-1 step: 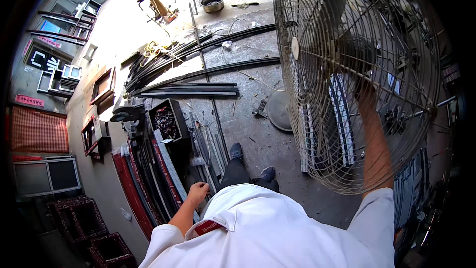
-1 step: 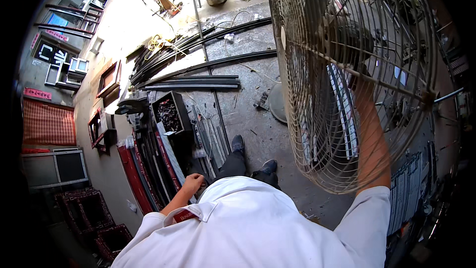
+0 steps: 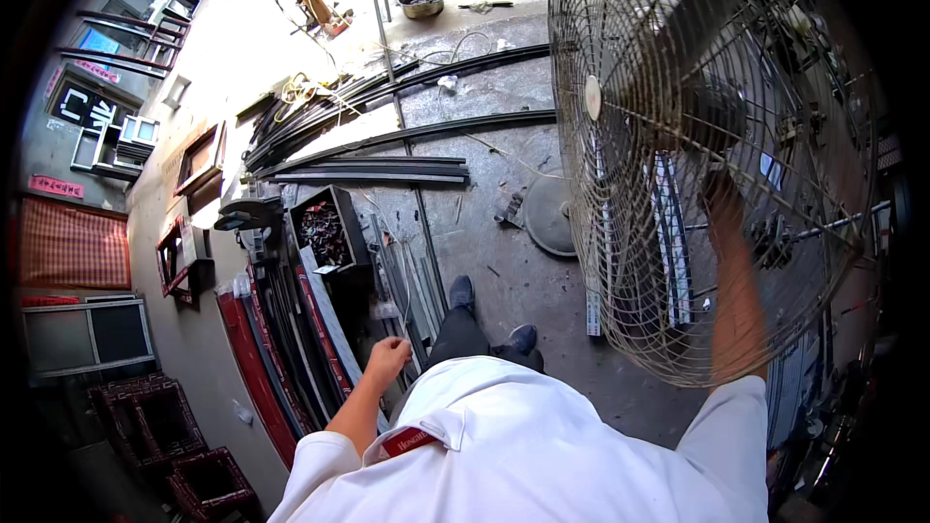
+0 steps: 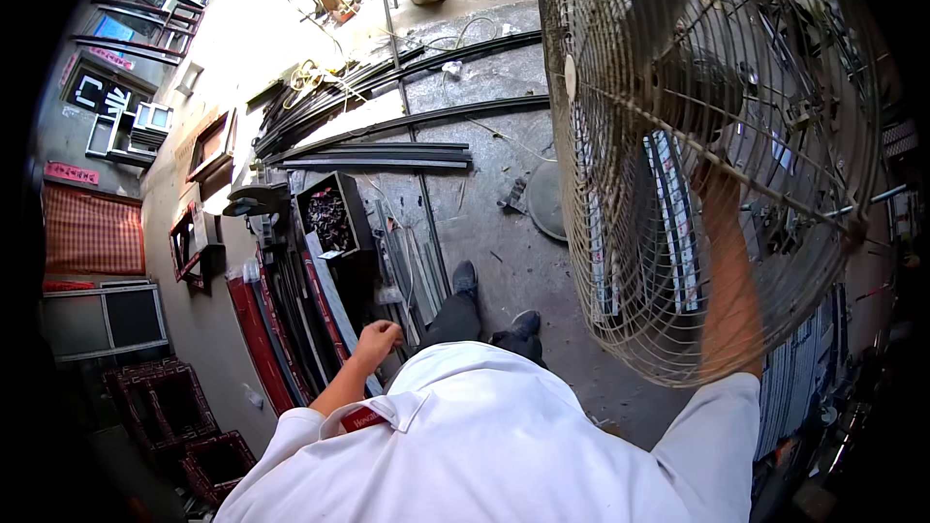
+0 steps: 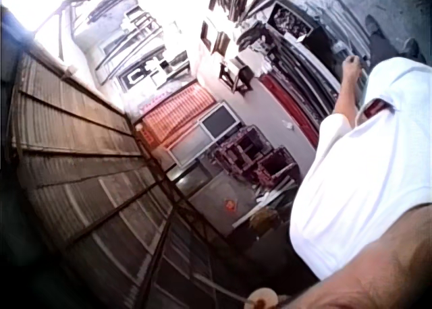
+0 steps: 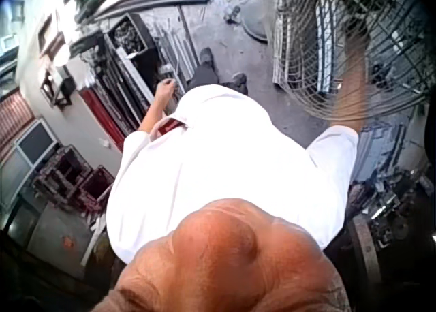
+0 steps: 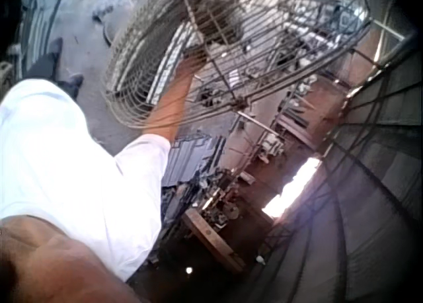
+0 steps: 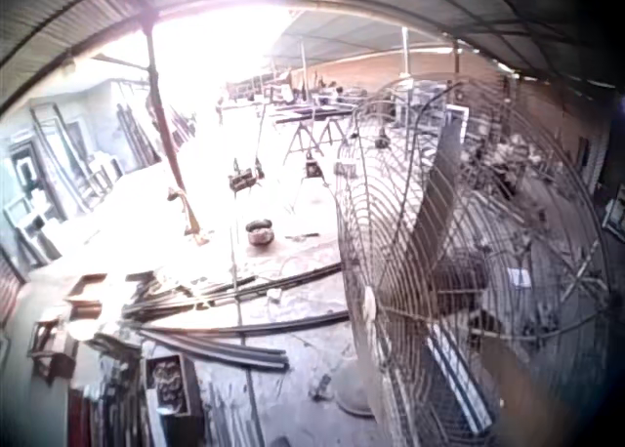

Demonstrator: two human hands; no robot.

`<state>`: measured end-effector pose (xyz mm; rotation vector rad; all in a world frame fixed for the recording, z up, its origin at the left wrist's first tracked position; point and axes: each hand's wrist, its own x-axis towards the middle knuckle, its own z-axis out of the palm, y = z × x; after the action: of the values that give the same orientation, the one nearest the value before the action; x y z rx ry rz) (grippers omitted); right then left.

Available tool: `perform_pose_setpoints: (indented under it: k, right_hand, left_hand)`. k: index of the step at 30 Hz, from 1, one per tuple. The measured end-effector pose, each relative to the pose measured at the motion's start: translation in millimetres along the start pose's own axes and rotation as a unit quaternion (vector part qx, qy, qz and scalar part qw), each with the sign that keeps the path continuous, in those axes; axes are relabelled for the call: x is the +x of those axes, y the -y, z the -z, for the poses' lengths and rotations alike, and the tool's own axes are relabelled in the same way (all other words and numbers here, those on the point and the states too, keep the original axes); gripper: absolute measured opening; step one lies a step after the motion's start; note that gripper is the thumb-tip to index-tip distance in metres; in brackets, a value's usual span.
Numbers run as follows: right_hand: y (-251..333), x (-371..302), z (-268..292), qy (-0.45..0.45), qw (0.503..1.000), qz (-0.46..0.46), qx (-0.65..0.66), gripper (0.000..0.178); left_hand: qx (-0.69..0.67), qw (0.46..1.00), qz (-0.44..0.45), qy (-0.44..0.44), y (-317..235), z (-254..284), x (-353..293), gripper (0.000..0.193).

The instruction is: The person measures a metal frame and a long metal profile using a tape measure, marks the profile with a pen, and cuts it with a miter saw. The cut pieces are placed into the frame.

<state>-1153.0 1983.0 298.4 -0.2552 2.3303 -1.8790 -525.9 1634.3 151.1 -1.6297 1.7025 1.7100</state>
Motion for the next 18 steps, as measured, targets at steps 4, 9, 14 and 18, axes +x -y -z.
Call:
perform_pose_setpoints:
  k: [4,9,14,18]
  right_hand:
    - [-74,-67,33,0.012,0.992,-0.123,0.038,0.038]
    - [-183,-260,75,-0.023,0.915,-0.402,0.034,0.030]
    - [-212,-424,-11,-0.141,0.779,-0.609,0.039,0.016]
    - [-175,-432,-110,0.071,0.852,-0.495,-0.155,0.020]
  left_hand:
    - [-0.044,0.998,-0.033,-0.020,-45,18,52,0.034]
    - [-0.079,0.997,-0.015,-0.010,-58,57,92,0.032]
    - [-0.095,0.993,0.069,-0.013,-54,110,127,0.024]
    - [-0.089,0.992,0.086,-0.024,-74,140,139,0.024]
